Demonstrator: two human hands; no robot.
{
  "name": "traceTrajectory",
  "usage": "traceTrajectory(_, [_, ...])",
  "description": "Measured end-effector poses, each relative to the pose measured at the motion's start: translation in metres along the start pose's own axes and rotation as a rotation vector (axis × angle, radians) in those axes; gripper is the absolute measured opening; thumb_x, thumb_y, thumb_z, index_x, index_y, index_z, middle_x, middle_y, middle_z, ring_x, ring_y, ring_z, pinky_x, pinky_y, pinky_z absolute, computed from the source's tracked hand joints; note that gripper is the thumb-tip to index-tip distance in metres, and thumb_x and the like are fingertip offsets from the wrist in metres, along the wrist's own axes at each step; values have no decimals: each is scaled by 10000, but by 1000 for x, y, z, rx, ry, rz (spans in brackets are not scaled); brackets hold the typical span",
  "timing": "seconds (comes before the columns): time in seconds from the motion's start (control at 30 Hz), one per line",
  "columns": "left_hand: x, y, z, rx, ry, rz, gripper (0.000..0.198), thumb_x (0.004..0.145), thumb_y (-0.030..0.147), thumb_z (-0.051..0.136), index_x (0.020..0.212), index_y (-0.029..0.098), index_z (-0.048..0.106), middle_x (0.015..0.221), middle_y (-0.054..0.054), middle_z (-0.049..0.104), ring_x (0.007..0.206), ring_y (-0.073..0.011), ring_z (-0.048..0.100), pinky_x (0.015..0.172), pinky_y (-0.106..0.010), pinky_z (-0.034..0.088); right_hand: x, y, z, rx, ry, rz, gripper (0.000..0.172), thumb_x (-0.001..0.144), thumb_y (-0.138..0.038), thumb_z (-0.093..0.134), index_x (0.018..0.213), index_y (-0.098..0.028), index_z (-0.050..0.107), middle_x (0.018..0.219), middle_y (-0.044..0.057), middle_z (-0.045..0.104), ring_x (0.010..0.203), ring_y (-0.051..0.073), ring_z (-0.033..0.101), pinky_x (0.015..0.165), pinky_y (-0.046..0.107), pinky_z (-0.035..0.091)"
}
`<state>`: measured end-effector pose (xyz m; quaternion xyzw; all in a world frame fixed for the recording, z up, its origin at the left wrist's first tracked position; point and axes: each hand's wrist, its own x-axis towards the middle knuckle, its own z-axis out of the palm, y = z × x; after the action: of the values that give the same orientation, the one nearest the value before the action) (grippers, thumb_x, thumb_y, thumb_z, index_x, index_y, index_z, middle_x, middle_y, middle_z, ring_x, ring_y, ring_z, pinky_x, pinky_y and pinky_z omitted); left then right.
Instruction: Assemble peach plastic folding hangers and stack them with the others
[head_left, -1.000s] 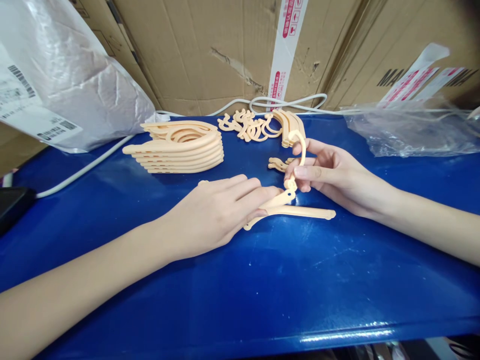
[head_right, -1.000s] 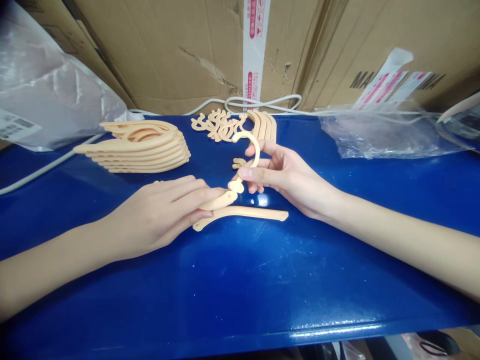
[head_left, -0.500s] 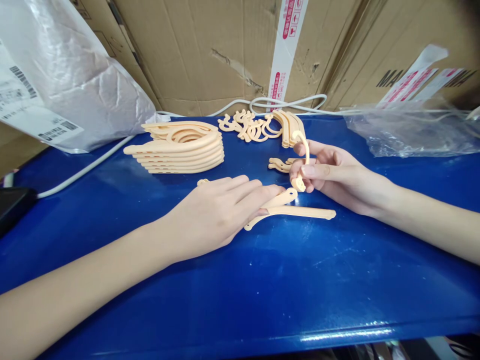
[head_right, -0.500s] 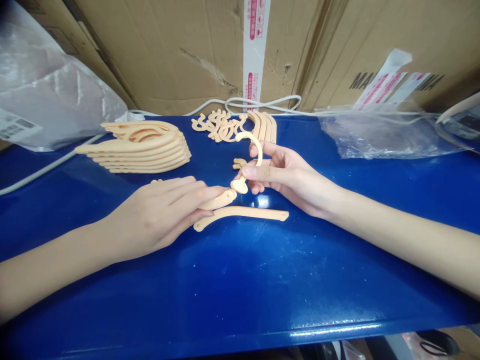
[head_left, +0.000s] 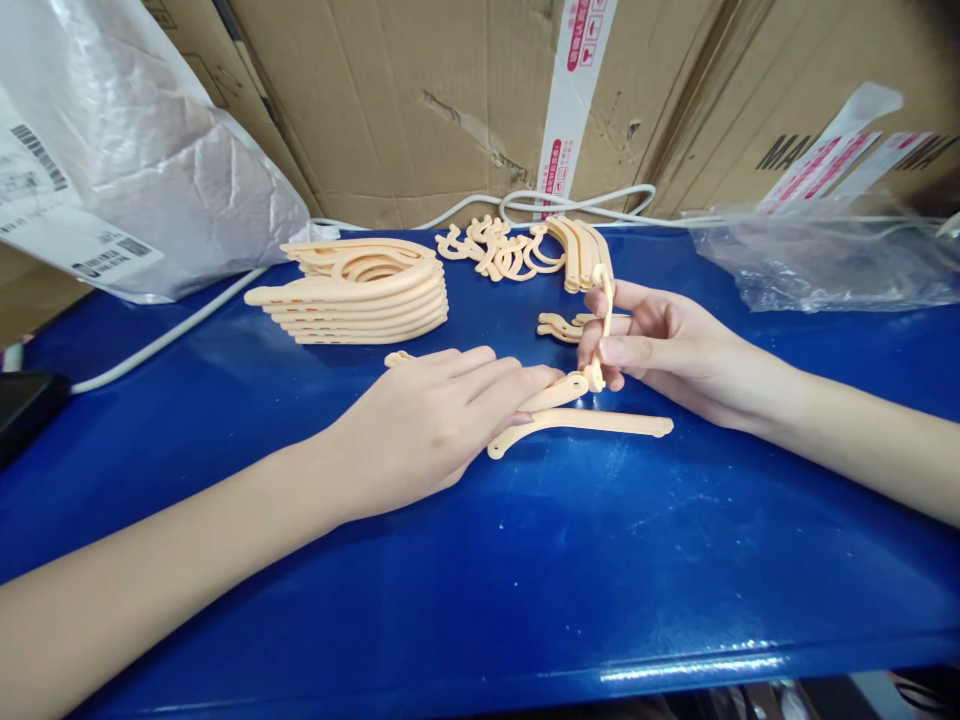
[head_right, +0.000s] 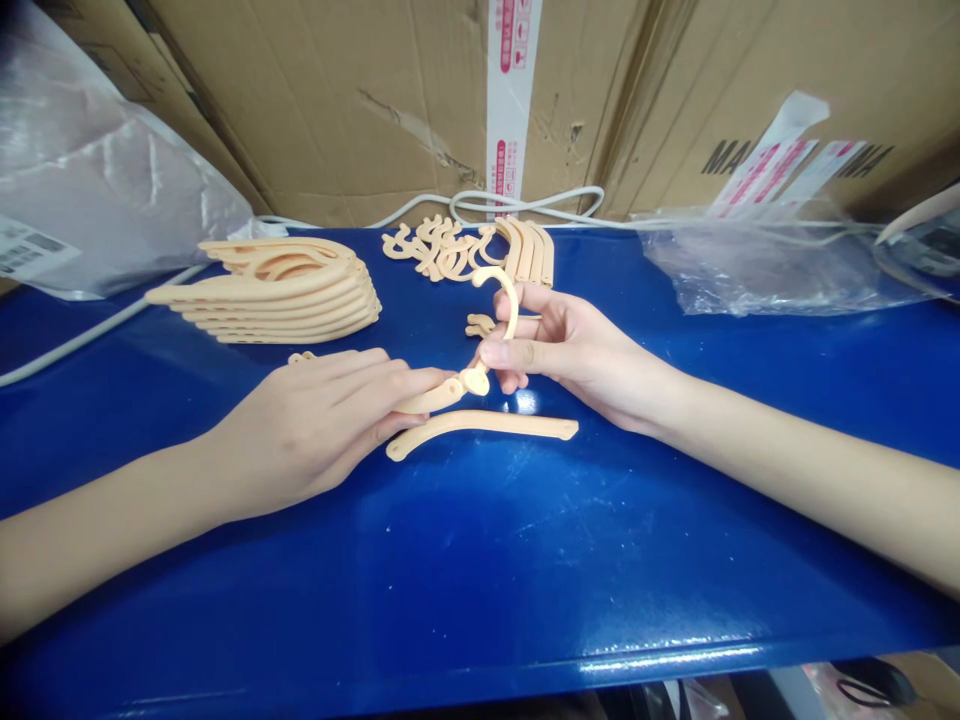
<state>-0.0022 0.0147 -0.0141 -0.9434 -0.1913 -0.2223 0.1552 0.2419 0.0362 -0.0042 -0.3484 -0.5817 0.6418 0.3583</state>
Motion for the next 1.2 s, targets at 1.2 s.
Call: traceTrajectory(1.2, [6,6,-8,180,6,115,293,979,67,385,1182,63,596,780,-37,690,664,-171,584,570,-287,426,-3,2,2,-119,43,-14,291,735,-254,799,880,-214,550,711,-47,603,564,69,527,547,220,462])
